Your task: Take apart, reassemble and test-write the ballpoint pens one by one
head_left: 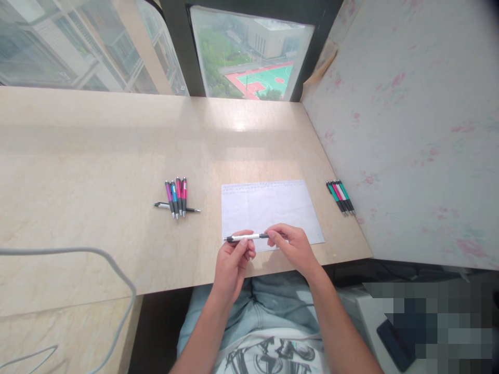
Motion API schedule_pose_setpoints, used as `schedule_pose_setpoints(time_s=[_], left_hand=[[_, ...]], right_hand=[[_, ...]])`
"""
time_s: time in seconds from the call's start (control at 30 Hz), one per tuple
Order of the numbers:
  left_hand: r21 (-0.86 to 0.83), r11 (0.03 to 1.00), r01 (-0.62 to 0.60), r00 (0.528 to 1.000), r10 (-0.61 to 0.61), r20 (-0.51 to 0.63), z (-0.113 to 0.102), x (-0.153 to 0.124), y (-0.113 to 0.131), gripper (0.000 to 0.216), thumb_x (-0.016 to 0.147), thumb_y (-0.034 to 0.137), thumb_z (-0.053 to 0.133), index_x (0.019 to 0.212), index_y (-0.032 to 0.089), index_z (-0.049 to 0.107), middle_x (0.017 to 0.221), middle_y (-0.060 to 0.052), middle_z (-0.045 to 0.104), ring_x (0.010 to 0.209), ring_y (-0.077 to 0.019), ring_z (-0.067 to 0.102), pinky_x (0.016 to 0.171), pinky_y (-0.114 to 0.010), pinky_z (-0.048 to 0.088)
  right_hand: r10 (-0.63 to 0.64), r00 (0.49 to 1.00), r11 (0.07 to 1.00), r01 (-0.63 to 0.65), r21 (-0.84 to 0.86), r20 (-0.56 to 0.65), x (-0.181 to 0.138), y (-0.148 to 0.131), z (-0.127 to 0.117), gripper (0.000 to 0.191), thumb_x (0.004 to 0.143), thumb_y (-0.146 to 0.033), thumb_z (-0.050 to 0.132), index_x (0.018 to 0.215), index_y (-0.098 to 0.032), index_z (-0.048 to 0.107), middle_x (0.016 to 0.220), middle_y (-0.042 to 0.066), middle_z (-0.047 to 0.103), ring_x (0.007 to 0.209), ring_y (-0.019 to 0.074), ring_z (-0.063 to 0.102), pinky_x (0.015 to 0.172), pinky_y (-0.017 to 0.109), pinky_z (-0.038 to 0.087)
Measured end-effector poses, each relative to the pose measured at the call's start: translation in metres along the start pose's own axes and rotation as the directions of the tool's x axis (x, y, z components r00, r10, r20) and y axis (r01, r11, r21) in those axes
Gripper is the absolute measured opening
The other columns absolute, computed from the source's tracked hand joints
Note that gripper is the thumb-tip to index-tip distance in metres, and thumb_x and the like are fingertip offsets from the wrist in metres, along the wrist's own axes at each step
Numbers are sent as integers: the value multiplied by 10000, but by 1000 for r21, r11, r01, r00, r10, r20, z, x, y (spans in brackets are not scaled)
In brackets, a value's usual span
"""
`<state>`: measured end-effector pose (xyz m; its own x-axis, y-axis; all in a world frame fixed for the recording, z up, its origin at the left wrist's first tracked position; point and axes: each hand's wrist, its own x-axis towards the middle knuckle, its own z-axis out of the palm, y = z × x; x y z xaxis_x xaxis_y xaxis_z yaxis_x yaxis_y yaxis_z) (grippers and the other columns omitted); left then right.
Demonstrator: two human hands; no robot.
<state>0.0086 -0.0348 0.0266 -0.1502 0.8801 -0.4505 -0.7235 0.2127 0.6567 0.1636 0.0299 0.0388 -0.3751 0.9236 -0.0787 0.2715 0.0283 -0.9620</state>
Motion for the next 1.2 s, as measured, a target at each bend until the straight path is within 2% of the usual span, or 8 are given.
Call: schedule_pose_setpoints(time_s=[0.13, 0.27, 0.37, 0.43, 0.6, 0.77, 0.93, 1.2], left_hand=[[-34, 999, 0, 1000, 0, -2, -1, 1, -1, 241, 792, 275, 719, 985, 134, 686, 702, -11, 609, 624, -86, 528, 609, -216, 418], [-55, 998, 7, 1000, -6, 19, -1, 1, -4, 255, 787, 285, 722, 987, 131, 684, 699, -15, 607, 628, -93, 528, 613, -226, 422], [-56, 998, 9, 1000, -8, 20, -1, 1, -5, 260, 788, 284, 721, 991, 128, 681, 704, -17, 605, 630, -95, 525, 609, -228, 419], [-56, 998, 9, 1000, -8, 14, -2, 2, -5, 258, 788, 279, 721, 994, 128, 681, 710, -17, 604, 629, -93, 519, 606, -226, 416], [-89, 996, 6, 1000, -6, 7, -3, 3, -6, 249, 786, 271, 721, 989, 130, 684, 708, -13, 594, 619, -87, 507, 593, -223, 409], [-109, 994, 2, 1000, 1, 28, -3, 4, -8, 228, 814, 260, 695, 1000, 129, 683, 711, -14, 591, 627, -89, 508, 597, -225, 407], [-119, 993, 4, 1000, 0, 32, -5, 5, -9, 225, 816, 251, 691, 1002, 126, 683, 716, -20, 591, 624, -90, 501, 588, -227, 402], [-160, 987, 7, 999, -1, 34, -5, 7, -7, 195, 832, 217, 673, 999, 116, 682, 706, -16, 576, 620, -85, 486, 578, -218, 391]], right_hand=[[-139, 990, 990, 139, -11, -23, 0, -2, 0, 83, 843, -262, 634, 886, -226, 696, 910, 46, 694, 874, 190, 646, 697, 295, 520], [-80, 997, 994, 81, 72, -12, -2, -2, 2, 364, 821, -288, 661, 1179, -249, 613, 1069, 67, 680, 987, 205, 640, 675, 282, 533], [55, 998, 995, -55, 80, 3, -1, 1, 4, 217, 883, -385, 591, 965, -203, 677, 772, 31, 693, 689, 163, 649, 554, 258, 500], [76, 997, 996, -75, 52, -22, -1, 2, 5, 257, 899, -400, 568, 790, -193, 676, 636, 9, 651, 562, 140, 599, 538, 266, 490], [-93, 994, 996, 92, -18, -49, 0, -1, 1, 98, 834, -289, 645, 879, -219, 696, 876, 46, 703, 813, 190, 653, 649, 290, 523], [-61, 997, 997, 63, 42, -51, -1, 0, 2, 308, 793, -280, 689, 1092, -237, 633, 962, 50, 692, 893, 198, 657, 642, 277, 521], [82, 994, 994, -76, 80, -78, 1, 2, 5, 192, 869, -379, 612, 816, -197, 645, 690, 7, 651, 629, 153, 627, 595, 278, 505], [-147, 984, 989, 142, -47, -104, 1, -2, 0, 77, 816, -226, 658, 893, -219, 664, 897, 41, 673, 836, 184, 629, 631, 277, 513]])
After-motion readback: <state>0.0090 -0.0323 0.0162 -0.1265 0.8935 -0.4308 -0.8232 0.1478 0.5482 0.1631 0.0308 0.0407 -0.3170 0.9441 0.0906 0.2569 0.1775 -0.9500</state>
